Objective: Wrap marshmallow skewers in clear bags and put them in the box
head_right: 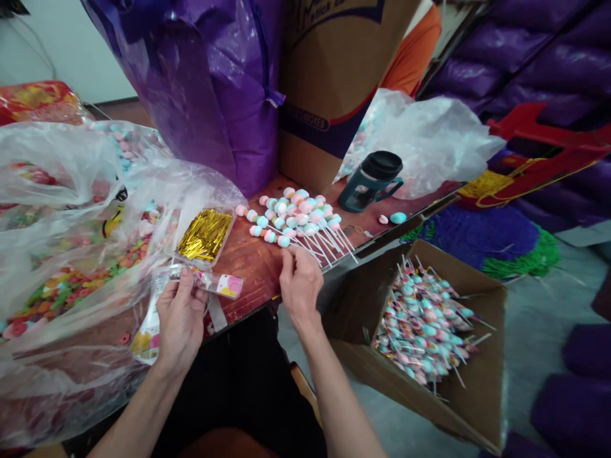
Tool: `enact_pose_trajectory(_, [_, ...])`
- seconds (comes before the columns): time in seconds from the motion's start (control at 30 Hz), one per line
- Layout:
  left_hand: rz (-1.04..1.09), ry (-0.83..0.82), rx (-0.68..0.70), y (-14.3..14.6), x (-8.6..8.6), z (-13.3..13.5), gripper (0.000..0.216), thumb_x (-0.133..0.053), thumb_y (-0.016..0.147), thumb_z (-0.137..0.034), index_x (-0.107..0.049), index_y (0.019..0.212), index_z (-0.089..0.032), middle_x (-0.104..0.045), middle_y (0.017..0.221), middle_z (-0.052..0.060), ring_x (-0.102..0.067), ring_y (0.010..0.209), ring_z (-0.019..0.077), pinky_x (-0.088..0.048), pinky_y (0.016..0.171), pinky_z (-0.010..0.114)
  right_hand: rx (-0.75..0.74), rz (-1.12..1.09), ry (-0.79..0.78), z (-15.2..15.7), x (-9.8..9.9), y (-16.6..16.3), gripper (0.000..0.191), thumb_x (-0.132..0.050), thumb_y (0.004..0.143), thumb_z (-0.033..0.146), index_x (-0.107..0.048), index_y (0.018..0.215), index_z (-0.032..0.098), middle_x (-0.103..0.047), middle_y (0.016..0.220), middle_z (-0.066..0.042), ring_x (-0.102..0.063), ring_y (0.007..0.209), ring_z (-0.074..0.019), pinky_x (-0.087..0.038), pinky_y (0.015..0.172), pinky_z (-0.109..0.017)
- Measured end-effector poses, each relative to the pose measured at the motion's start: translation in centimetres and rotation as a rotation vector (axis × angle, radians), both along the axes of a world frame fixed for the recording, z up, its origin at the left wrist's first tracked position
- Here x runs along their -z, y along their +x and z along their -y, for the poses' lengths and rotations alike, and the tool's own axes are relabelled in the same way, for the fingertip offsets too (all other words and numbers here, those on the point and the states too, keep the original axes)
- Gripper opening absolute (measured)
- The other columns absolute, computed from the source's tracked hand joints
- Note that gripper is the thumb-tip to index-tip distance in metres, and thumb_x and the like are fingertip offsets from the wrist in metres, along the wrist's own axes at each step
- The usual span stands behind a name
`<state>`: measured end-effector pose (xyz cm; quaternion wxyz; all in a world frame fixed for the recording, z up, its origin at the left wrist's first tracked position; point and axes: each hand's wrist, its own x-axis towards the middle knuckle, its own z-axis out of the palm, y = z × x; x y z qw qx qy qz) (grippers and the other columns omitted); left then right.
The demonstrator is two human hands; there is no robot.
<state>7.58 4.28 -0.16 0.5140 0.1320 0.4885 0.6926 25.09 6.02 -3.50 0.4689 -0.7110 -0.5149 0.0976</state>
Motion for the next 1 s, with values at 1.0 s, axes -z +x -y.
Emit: enact_pose_trajectory(1.0, [0.148,-0.001,-0.140,-3.6,-0.4,-2.1,0.027,-0.083,0.078,-0.031,-0.060,0.079,-0.017,-0.069,0.078,-0.002,-0.065,0.067,0.0088,-0.050,0.066,0.021,-0.297,-0.161,0.268,6.9,-1.3,-1.8,0.011,-0.064,0.093,0.014,-0.071,0.094,0.023,-0.069,0.089,-0.002,-0.064,0.085,-0.0183,-0.047,0.080,-0.035])
